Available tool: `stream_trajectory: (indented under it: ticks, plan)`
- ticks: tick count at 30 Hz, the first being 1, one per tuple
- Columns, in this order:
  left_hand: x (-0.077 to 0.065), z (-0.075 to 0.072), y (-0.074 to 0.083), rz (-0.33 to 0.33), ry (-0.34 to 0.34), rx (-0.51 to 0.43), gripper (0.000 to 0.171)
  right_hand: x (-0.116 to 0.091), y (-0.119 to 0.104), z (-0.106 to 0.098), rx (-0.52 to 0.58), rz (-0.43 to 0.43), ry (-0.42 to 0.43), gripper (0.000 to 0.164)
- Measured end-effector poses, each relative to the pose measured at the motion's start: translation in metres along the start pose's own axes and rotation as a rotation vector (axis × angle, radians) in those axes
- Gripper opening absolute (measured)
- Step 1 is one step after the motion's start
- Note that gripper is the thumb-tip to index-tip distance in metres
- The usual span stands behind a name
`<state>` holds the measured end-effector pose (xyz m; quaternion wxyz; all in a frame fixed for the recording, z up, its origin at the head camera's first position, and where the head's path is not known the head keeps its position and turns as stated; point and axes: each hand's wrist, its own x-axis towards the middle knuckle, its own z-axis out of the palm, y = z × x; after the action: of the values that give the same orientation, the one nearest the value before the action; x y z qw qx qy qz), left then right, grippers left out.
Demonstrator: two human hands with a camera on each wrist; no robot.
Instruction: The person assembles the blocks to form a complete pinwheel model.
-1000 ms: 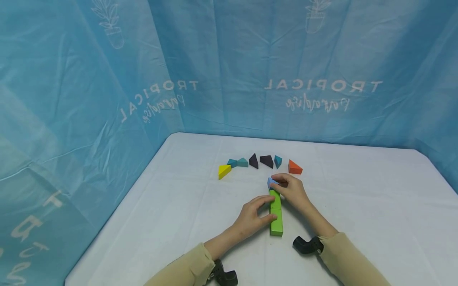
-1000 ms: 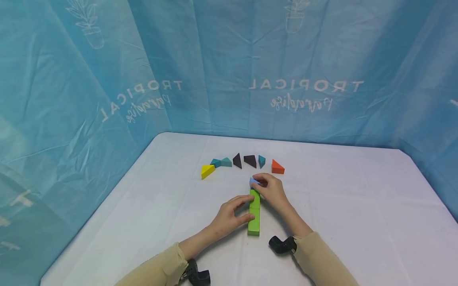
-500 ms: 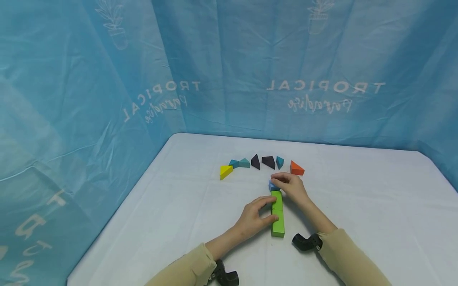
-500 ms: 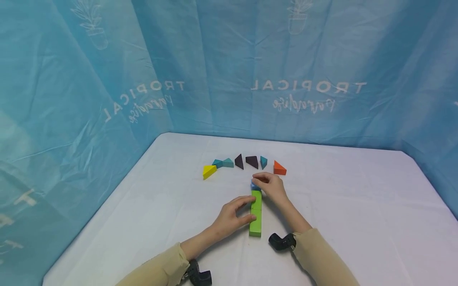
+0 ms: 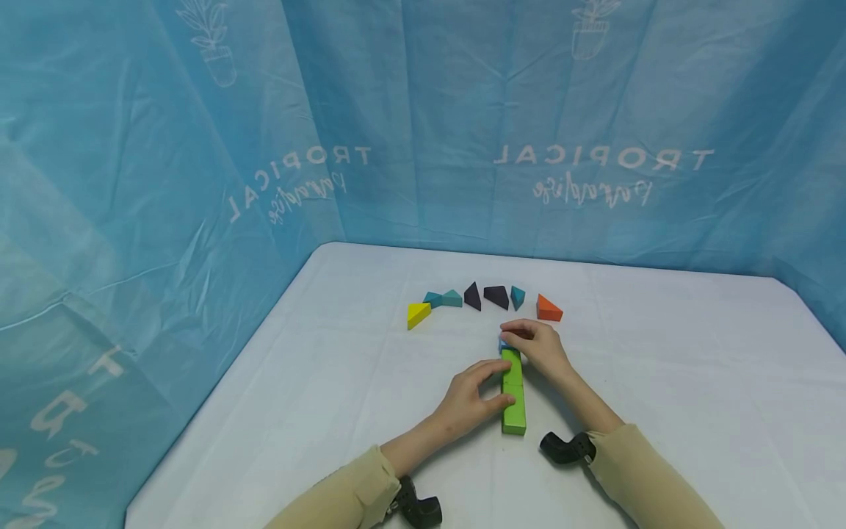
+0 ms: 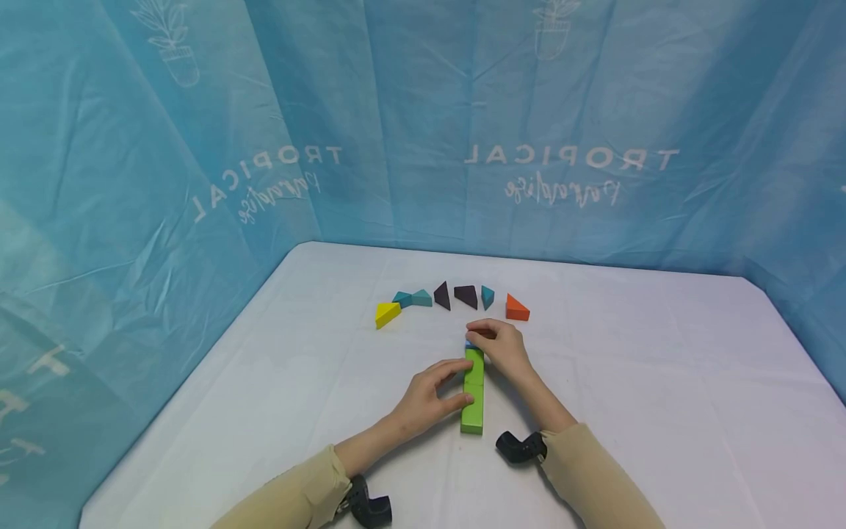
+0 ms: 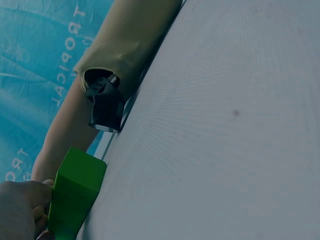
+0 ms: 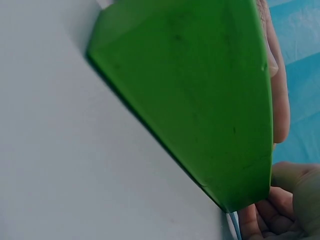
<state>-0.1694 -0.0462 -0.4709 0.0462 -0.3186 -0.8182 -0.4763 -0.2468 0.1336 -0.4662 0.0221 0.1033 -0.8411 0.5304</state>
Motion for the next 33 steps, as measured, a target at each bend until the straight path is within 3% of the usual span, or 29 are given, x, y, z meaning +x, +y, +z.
stream_trajectory:
  ticks: [28, 33]
  plan:
    - [0.004, -0.004, 0.000, -0.023, -0.028, 0.016, 0.050, -0.014, -0.007, -0.001, 0.000, 0.039, 0.032, 0.022]
    - [0.003, -0.002, 0.000, -0.025, -0.024, -0.001, 0.050, -0.012, -0.012, -0.015, 0.005, 0.020, 0.104, 0.033]
